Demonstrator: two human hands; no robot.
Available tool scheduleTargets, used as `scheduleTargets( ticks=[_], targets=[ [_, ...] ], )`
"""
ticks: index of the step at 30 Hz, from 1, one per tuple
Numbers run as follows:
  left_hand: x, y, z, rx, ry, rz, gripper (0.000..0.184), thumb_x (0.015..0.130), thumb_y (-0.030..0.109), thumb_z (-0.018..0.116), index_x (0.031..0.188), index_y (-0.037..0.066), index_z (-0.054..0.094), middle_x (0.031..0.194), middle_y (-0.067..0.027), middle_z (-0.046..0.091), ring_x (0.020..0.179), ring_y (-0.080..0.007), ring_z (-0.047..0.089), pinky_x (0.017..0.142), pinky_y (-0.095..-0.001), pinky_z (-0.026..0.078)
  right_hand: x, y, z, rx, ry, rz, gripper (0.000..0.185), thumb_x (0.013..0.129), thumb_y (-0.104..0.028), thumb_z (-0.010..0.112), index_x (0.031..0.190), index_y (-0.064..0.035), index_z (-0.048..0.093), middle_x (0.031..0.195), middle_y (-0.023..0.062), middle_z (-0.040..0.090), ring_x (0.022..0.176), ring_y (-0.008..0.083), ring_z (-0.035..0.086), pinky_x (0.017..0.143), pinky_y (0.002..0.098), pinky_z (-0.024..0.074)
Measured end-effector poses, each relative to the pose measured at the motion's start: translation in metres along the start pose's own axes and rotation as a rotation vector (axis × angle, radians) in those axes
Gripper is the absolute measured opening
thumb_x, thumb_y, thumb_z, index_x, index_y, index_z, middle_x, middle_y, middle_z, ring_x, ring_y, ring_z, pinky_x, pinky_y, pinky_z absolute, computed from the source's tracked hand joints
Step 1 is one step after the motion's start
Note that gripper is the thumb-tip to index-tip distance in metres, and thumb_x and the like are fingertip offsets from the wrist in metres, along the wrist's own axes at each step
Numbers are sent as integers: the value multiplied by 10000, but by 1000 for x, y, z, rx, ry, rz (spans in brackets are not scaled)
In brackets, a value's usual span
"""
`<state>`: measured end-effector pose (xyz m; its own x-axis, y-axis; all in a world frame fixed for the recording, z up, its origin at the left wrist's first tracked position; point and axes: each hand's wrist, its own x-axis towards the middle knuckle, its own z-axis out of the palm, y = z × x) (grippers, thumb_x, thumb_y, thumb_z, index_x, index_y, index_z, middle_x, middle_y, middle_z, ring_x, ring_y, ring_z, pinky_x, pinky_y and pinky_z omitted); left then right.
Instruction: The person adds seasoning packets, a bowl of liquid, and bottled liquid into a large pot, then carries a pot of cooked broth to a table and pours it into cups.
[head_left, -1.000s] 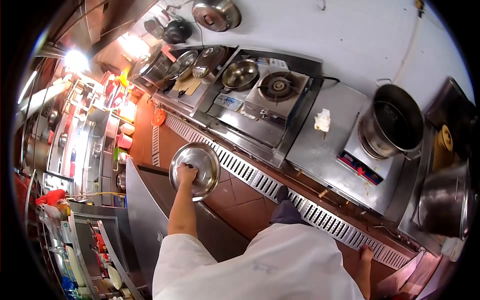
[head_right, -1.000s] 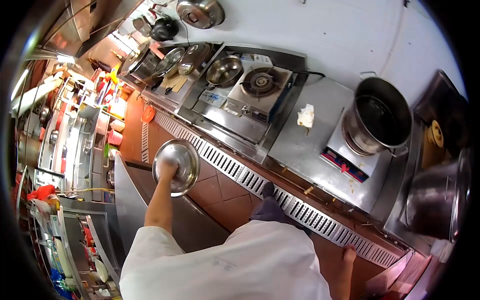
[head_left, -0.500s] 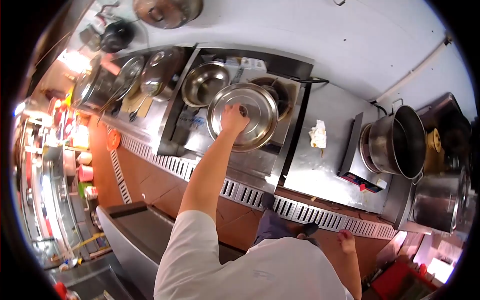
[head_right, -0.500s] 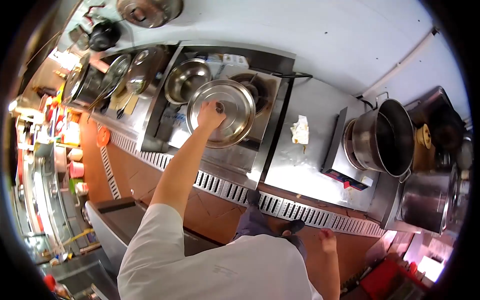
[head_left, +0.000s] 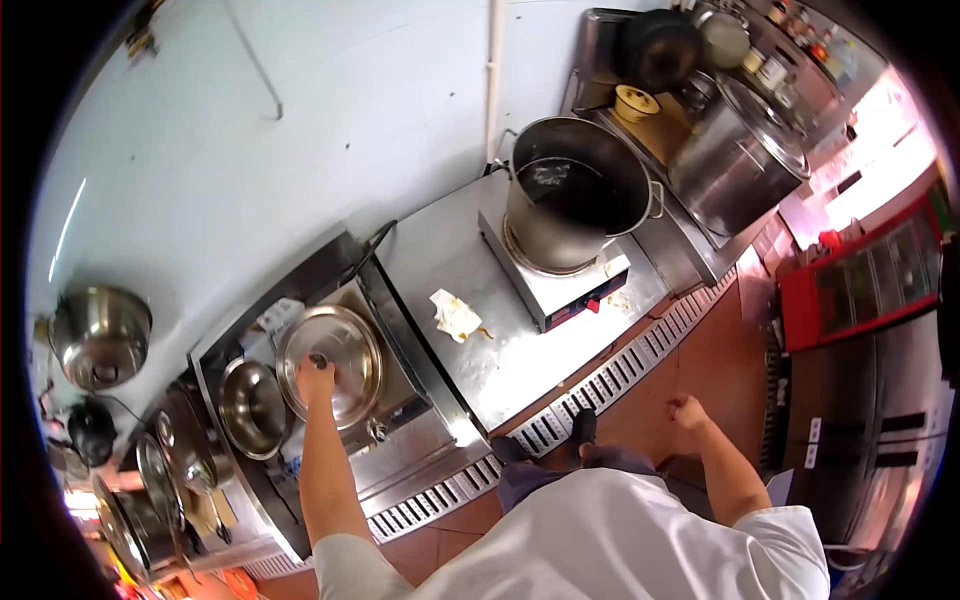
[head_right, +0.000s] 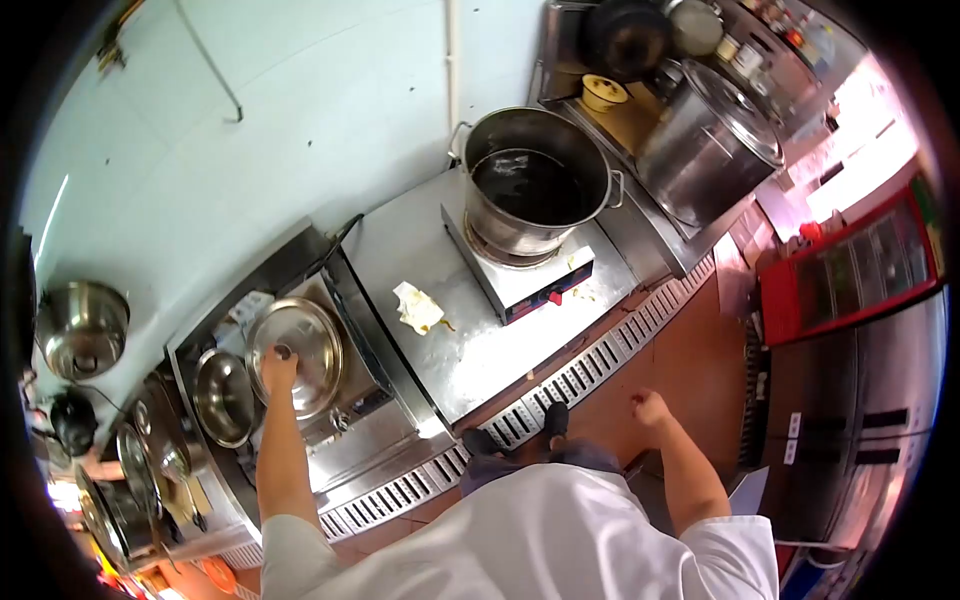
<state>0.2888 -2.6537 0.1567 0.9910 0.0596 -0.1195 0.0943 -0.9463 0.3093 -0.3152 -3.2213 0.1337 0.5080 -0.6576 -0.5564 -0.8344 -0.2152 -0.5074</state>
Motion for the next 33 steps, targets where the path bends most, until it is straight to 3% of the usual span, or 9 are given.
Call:
scheduleTargets(
  ticks=[4, 7, 9, 11, 12, 14, 18, 22, 33],
  targets=[
    [-17, 89, -44, 321, -152, -161, 683, 713, 367, 674, 1309, 121, 446, 1299, -180, 473, 1183, -350, 468, 963, -435, 416, 24, -82, -27, 110, 243, -205, 153, 870, -112, 556, 780, 9, 578, 667, 68, 583, 601, 142, 540, 572, 294, 457],
    [25, 119, -2, -17, 4, 314, 539, 770, 347, 628, 1216, 60, 534, 1123, -188, 595, 1065, -346, 552, 893, -415, 448, 71, -159, -67, 343, 385, -384, 245, 893, -180, 568, 725, -1, 570, 580, 32, 555, 561, 134, 509, 533, 292, 424],
    [4, 226, -19, -271, -61, 516, 412, 819, 303, 581, 1099, 0, 588, 1001, -204, 637, 968, -332, 606, 835, -387, 462, 98, -214, -98, 584, 349, -345, 199, 893, -175, 566, 821, 6, 606, 685, 27, 603, 616, 126, 539, 572, 286, 448],
    [10, 301, 2, -473, -141, 566, 368, 836, 290, 572, 1092, 28, 602, 1008, -159, 653, 957, -270, 621, 829, -351, 463, 111, -273, -130, 606, 363, -419, 234, 884, -191, 578, 986, 18, 606, 818, 36, 629, 689, 124, 567, 631, 276, 472],
    [11, 338, 12, -640, -288, 466, 423, 898, 303, 526, 1208, 17, 562, 1151, -110, 620, 1086, -216, 559, 891, -314, 425, 130, -289, -139, 615, 359, -400, 267, 879, -191, 584, 1049, 15, 588, 862, 43, 627, 715, 125, 573, 654, 273, 478],
    [-21, 426, -15, -801, -491, 193, 416, 912, 282, 505, 1258, 54, 536, 1206, -90, 588, 1130, -215, 522, 909, -323, 407, 167, -314, -151, 694, 324, -359, 309, 869, -182, 593, 1104, 17, 567, 894, 51, 628, 725, 123, 572, 657, 272, 477],
    [1, 509, 24, -1088, -468, 45, 288, 886, 250, 548, 1076, 37, 587, 977, -66, 628, 910, -190, 569, 794, -327, 431, 220, -318, -154, 719, 275, -428, 237, 879, -125, 551, 1069, 15, 573, 837, 37, 608, 639, 108, 529, 595, 263, 451],
    [-3, 527, 27, -1164, -439, -105, 141, 858, 201, 586, 839, 61, 593, 741, -7, 599, 665, -128, 545, 639, -276, 411, 225, -314, -171, 895, -118, -383, 173, 895, -109, 524, 1031, -24, 587, 783, -1, 574, 593, 63, 472, 508, 197, 362],
    [-170, 471, -7, -1326, -254, -2, 133, 918, 106, 508, 966, 37, 610, 769, -10, 591, 656, -76, 474, 614, -205, 373, 245, -259, -194, 1038, -351, -434, 155, 899, -96, 515, 1021, -46, 597, 728, -44, 517, 545, 24, 365, 477, 175, 278]
  ],
)
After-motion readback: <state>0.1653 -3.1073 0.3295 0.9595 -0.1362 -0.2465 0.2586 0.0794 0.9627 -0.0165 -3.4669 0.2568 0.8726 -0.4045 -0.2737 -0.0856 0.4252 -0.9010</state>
